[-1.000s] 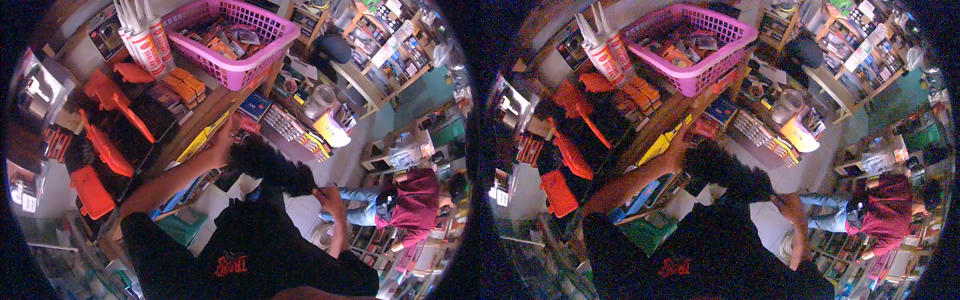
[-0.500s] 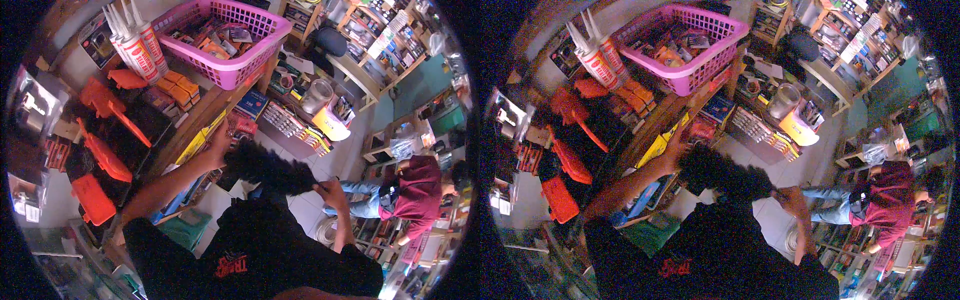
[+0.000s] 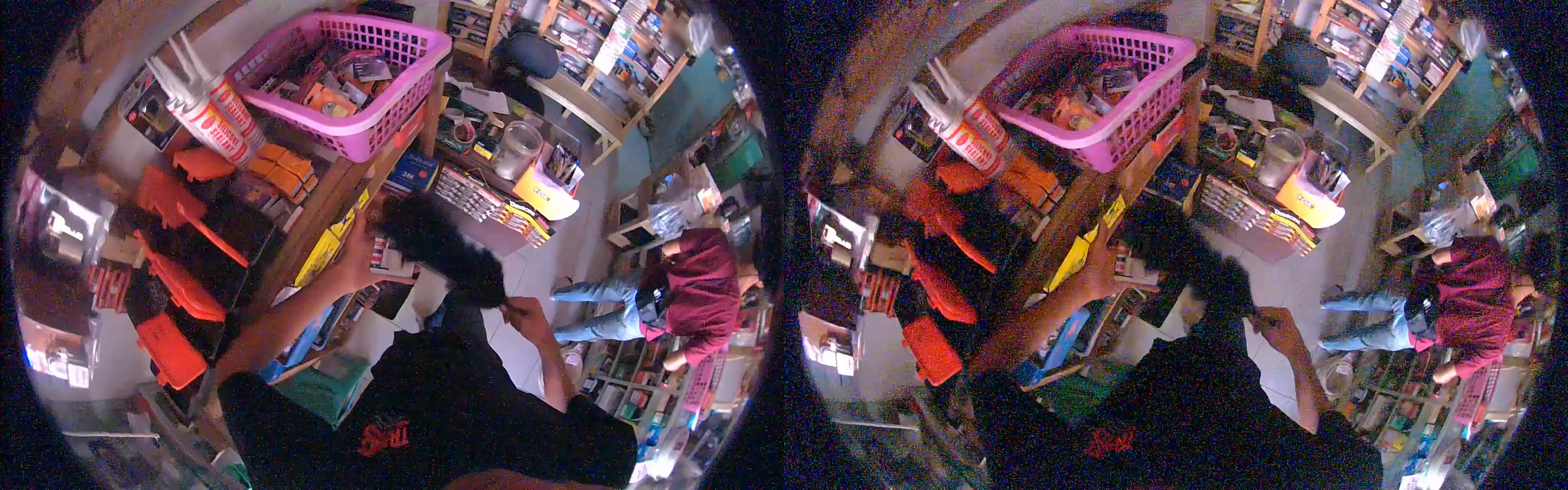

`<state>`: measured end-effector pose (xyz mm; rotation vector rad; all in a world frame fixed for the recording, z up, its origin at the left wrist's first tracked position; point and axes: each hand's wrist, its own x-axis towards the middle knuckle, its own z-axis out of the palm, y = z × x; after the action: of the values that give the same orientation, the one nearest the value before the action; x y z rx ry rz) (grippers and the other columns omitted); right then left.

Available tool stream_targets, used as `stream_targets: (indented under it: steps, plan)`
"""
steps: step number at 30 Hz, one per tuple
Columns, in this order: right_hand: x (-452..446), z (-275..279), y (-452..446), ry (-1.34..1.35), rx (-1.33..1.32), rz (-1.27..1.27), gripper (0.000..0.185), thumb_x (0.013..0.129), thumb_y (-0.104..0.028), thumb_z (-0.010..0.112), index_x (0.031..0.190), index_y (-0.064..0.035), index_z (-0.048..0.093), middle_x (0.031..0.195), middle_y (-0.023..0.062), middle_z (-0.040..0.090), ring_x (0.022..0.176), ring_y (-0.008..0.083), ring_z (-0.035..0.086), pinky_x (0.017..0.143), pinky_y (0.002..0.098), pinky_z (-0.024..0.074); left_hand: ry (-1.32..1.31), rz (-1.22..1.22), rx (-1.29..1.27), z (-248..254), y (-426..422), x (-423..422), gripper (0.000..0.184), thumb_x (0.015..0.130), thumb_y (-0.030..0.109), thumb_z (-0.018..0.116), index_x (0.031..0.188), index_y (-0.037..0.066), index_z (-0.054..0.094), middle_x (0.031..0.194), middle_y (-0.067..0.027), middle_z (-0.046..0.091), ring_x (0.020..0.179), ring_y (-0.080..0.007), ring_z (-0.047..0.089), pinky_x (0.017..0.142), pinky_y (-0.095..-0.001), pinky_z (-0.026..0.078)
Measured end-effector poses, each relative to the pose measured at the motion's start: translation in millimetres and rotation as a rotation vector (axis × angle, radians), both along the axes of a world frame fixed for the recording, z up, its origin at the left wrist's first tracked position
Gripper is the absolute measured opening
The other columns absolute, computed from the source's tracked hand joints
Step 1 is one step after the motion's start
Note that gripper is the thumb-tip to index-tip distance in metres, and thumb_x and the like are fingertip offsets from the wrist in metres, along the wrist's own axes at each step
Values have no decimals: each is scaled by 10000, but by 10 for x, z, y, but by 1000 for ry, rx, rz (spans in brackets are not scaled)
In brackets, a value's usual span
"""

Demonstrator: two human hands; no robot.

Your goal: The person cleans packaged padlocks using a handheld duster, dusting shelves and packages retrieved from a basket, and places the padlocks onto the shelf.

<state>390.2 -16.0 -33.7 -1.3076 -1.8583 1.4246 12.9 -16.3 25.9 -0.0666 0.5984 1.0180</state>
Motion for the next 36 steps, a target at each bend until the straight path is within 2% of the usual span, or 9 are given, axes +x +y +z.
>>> stream_targets:
  steps: [9, 13, 14, 21, 22, 28, 32, 34, 36]
  plan:
    - [77, -187, 4, 135, -46, 112, 106, 828, -36, 615, 898, 29, 661, 653, 18, 578, 628, 94, 532, 557, 250, 423, -297, 22, 230, -89, 23, 42, 1020, 733, 823, 335, 1343, 8, 384, 1348, -198, 436, 1223, -375, 442, 1041, -531, 329]
    - [11, -394, -3, 166, -12, -54, 99, 822, -21, 626, 896, 32, 662, 667, 53, 608, 641, 106, 554, 575, 268, 447, 211, -61, -81, 46, 13, 59, 1026, 715, 838, 336, 1306, 4, 415, 1254, -219, 505, 1126, -383, 528, 1000, -556, 369]
    - [29, -371, -18, 70, -76, 2, 76, 828, -27, 632, 871, 26, 664, 678, 64, 623, 643, 109, 569, 581, 278, 459, -66, -268, 305, -344, 44, -126, 912, 731, 789, 424, 1341, 110, 406, 1310, -152, 479, 1206, -340, 462, 1017, -535, 356]
    - [82, -504, 22, 90, 41, 49, 145, 839, -77, 642, 773, 50, 618, 643, 60, 596, 618, 96, 546, 552, 270, 438, 376, 4, -222, -233, -3, -67, 972, 710, 795, 452, 1260, -6, 426, 1152, -157, 550, 1159, -359, 501, 1022, -524, 362]
    - [98, -402, 37, 25, -168, 82, 191, 819, -192, 654, 807, -2, 633, 702, 125, 613, 640, 232, 594, 606, 359, 476, 372, 5, -191, -246, 8, -54, 969, 723, 828, 353, 1325, 72, 429, 1302, -152, 487, 1191, -333, 481, 1025, -506, 369]
    - [-25, -434, -30, 60, -45, -18, 189, 812, -196, 673, 837, -10, 660, 706, 135, 635, 643, 276, 603, 624, 357, 487, -94, -70, 102, -444, 20, -117, 801, 792, 727, 403, 1340, 143, 422, 1358, -125, 445, 1251, -337, 419, 1048, -594, 282]
    - [-51, -467, -13, 107, -250, 96, 154, 809, -170, 680, 852, -22, 676, 757, 138, 664, 684, 271, 632, 649, 347, 500, 352, -37, 59, -587, -174, -99, 837, 778, 772, 354, 1384, 195, 378, 1405, -96, 401, 1284, -338, 378, 1053, -578, 270]
    - [-88, -532, -28, 76, -227, 18, 134, 813, -153, 678, 844, -22, 678, 767, 126, 673, 690, 222, 636, 656, 333, 499, 362, 41, -96, -351, -70, -2, 841, 711, 726, 542, 1348, 190, 426, 1370, -63, 451, 1316, -307, 327, 1118, -558, 122]
    - [-118, -602, -46, 124, -237, 42, 190, 825, -163, 668, 764, 7, 612, 628, 72, 538, 585, 128, 496, 544, 312, 411, -521, -223, 114, -1050, -223, -642, 837, 759, 727, 457, 1367, 156, 390, 1393, -68, 411, 1309, -311, 329, 1100, -526, 182]
